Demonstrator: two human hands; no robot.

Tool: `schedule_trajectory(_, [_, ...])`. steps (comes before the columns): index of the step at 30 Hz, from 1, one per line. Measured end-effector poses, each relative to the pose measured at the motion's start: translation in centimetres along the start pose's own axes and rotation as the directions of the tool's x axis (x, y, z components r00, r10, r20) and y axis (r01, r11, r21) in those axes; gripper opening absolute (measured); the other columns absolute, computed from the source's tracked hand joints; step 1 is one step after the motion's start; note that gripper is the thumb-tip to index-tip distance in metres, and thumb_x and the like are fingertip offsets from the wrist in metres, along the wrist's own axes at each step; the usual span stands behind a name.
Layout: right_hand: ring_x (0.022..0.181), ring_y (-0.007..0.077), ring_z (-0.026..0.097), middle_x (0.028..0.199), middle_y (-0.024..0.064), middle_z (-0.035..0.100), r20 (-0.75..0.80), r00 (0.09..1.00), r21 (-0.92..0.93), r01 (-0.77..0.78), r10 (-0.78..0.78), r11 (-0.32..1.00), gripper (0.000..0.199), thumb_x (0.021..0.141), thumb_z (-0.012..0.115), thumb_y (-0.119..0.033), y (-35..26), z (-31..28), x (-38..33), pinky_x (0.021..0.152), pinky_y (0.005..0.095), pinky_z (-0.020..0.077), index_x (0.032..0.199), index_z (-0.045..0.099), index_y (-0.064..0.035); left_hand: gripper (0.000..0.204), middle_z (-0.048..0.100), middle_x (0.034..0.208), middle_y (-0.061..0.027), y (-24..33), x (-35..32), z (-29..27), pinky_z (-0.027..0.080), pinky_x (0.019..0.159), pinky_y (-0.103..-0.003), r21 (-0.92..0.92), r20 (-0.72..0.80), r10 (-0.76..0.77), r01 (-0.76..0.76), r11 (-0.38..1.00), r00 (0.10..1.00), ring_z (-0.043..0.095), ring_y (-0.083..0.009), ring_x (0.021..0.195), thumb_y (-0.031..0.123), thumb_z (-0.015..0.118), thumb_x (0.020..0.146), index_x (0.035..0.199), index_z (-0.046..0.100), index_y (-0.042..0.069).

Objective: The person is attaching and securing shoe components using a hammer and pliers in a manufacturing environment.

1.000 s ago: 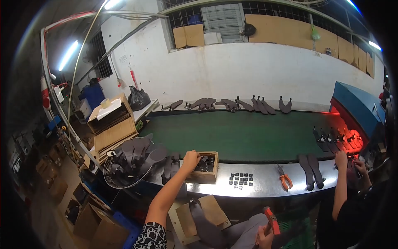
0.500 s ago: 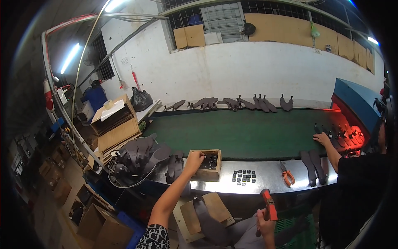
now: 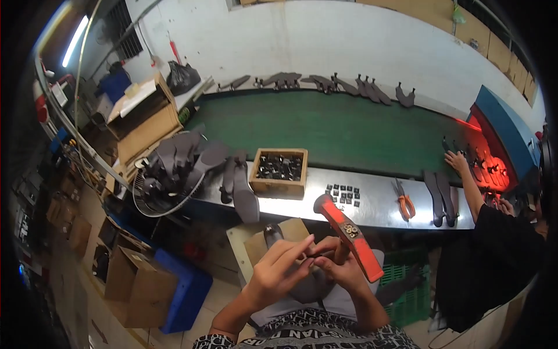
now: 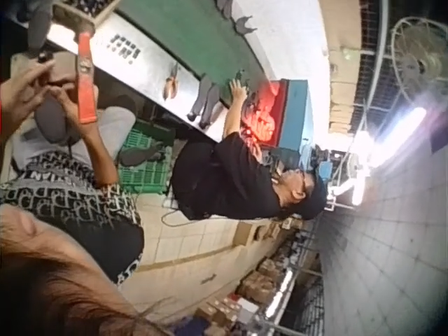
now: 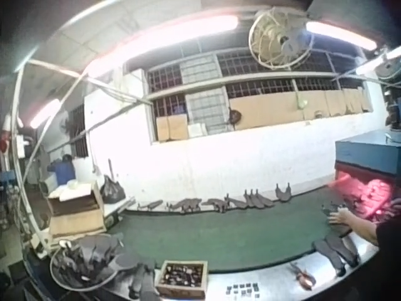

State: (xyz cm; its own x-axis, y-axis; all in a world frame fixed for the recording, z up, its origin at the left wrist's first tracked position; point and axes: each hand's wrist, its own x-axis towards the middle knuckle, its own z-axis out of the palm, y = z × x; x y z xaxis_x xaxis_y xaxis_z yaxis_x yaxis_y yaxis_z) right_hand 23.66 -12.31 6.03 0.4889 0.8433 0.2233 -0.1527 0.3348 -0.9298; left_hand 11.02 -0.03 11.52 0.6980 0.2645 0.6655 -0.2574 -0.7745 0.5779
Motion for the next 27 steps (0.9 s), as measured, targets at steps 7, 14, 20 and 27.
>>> schedule_trajectory(7, [0.067, 0.0144, 0.064, 0.102, 0.0180, 0.066, 0.037, 0.999, 0.129, -0.009, 0.004, 0.992, 0.018, 0.086, 0.069, -0.004, -1.0, 1.4, -1.7, 0.053, 0.0242, 0.0504, 0.102, 0.064, 0.0029, 0.041, 0.067, 0.098, -0.0136, -0.5, -2.9, -0.4, 0.050, 0.070, -0.028, -0.255, -0.083, -0.153, 0.127, 0.959, 0.985, 0.062, -0.0207, 0.083, 0.003, 0.079, 0.075, 0.113, 0.065, 0.000])
schedule_trajectory(14, [0.061, 0.0113, 0.059, 0.102, 0.0227, 0.066, 0.101, 0.995, 0.134, -0.002, -0.012, 0.991, 0.018, 0.086, 0.069, -0.001, -0.8, 1.2, -2.2, 0.048, 0.0225, 0.0445, 0.102, 0.063, 0.0030, 0.021, 0.063, 0.106, -0.0157, -0.6, -3.1, -0.5, 0.050, 0.074, -0.029, -0.231, -0.062, -0.089, 0.073, 0.970, 0.994, 0.059, -0.0230, 0.090, 0.007, 0.078, 0.076, 0.095, 0.071, 0.001])
schedule_trajectory(20, [0.063, 0.0126, 0.060, 0.100, 0.0220, 0.066, 0.078, 0.997, 0.182, -0.033, 0.019, 0.983, 0.017, 0.084, 0.071, -0.003, -1.1, 2.0, -1.6, 0.049, 0.0235, 0.0455, 0.098, 0.063, 0.0010, 0.020, 0.059, 0.115, -0.0169, -1.9, -5.2, 0.5, 0.051, 0.078, -0.032, -0.371, -0.056, -0.193, 0.159, 0.915, 0.980, 0.059, -0.0241, 0.097, 0.007, 0.076, 0.079, 0.097, 0.069, 0.001])
schedule_trajectory(27, [0.084, 0.0155, 0.061, 0.093, 0.0135, 0.064, 0.073, 0.994, -0.082, 0.089, -0.083, 0.993, 0.021, 0.079, 0.079, -0.009, -1.0, 2.0, -2.0, 0.066, 0.0259, 0.0486, 0.093, 0.067, -0.0003, 0.027, 0.058, 0.118, -0.0167, -1.3, -6.9, 2.7, 0.052, 0.081, -0.034, -0.404, -0.259, -0.232, 0.113, 0.908, 0.938, 0.057, -0.0270, 0.104, 0.005, 0.078, 0.075, 0.102, 0.072, 0.006])
